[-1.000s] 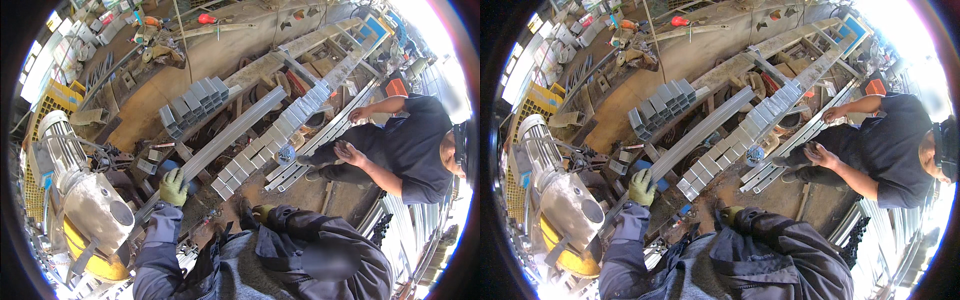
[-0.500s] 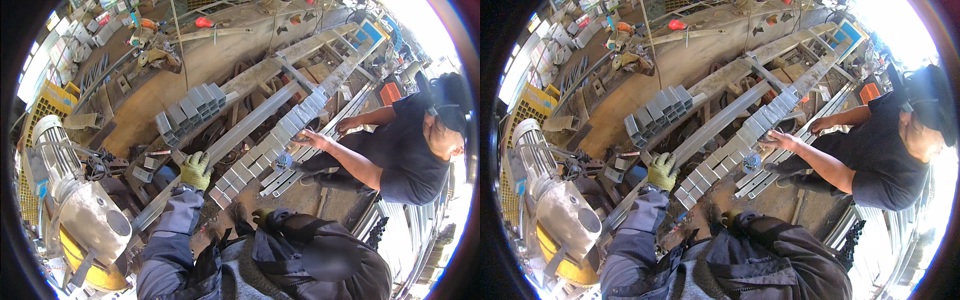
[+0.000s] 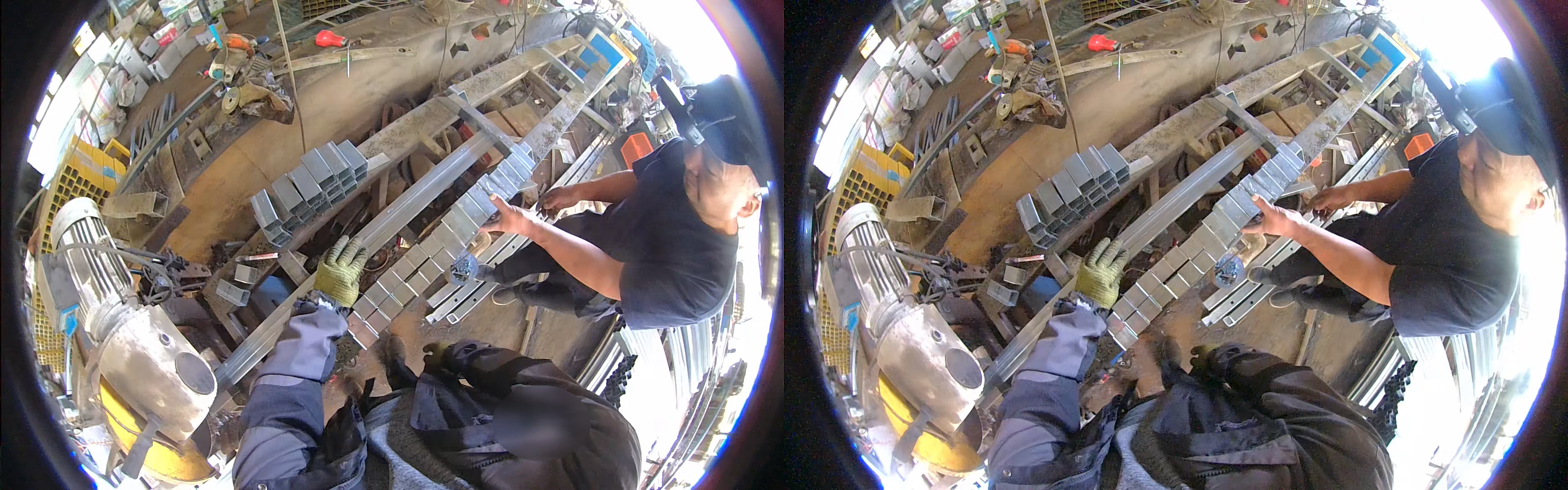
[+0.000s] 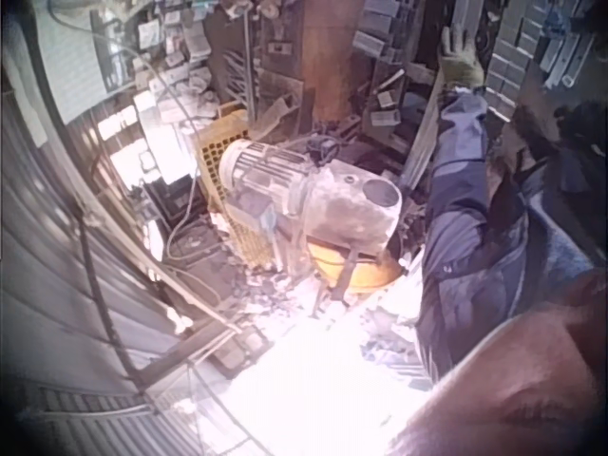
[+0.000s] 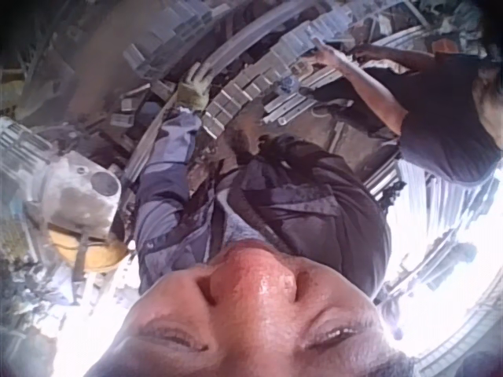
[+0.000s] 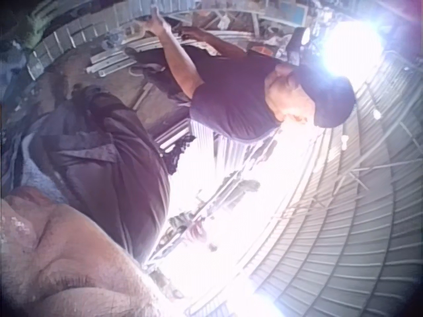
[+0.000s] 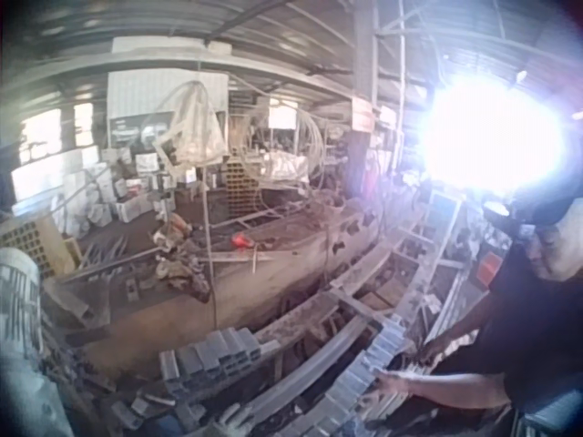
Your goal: The person uses a chop saw to cut metal profiles into shorter pieces. They repeatedly position a profile under the saw, lower the blade to cut, then remove and stack the cut pieces. Another worker briefly assists by moving cut pieces aside.
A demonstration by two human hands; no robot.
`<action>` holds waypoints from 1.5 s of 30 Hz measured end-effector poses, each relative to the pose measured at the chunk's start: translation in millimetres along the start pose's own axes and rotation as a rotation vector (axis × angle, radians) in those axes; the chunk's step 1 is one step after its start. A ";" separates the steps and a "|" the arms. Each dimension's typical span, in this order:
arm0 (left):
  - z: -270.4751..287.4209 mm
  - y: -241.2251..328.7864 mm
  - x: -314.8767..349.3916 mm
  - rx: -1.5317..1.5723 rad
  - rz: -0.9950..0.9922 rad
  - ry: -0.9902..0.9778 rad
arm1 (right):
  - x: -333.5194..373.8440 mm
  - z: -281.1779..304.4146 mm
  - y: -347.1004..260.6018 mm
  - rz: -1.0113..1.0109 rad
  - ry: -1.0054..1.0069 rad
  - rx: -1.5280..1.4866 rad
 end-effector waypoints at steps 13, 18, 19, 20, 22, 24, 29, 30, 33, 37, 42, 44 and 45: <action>81.0 27.1 180.6 -0.218 0.467 -0.222 | 63.7 41.5 -30.3 -0.192 -0.074 0.002; 72.9 31.4 173.9 -0.231 0.557 -0.230 | 47.5 22.1 -11.6 -0.006 -0.019 0.102; 75.4 31.9 174.7 -0.242 0.579 -0.287 | 45.3 20.5 -14.8 0.014 -0.016 0.125; 78.0 33.5 170.0 -0.230 0.537 -0.215 | 42.1 21.1 -23.0 0.055 -0.014 0.170; 87.6 41.2 175.8 -0.183 0.516 -0.279 | 40.8 22.4 -52.4 0.212 -0.029 0.291; 105.9 60.4 191.2 -0.126 0.455 -0.190 | 44.7 24.2 -104.9 0.522 -0.068 0.504; 205.7 142.1 336.7 0.151 0.546 0.183 | 110.5 17.3 -245.4 0.546 -0.059 0.056; 230.0 160.2 377.2 0.156 0.545 0.266 | 123.6 14.2 -274.4 0.650 -0.016 0.112; 286.9 218.9 507.0 0.067 0.789 0.543 | 159.8 -7.1 -348.7 1.029 0.176 0.237; 303.2 270.3 648.9 -0.321 1.250 0.696 | 201.5 -19.7 -388.0 1.170 0.480 0.357; 264.8 236.2 716.4 0.209 1.187 0.405 | 199.3 -33.2 -402.1 1.034 0.631 0.552; 268.4 223.6 716.2 0.230 1.161 0.308 | 192.4 -34.9 -398.9 0.903 0.590 0.640; 269.9 218.3 707.8 0.198 1.124 0.221 | 191.7 -35.2 -399.5 0.946 0.602 0.618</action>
Point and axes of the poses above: each hand's wrist, its own x-axis away from the middle knuckle, its own z-axis out of the back of the hand, y = z × x, the point moved 3 cm from there along -x, towards the middle knuckle, and after that the axes turned 1 degree about y, right-handed, at the moved point
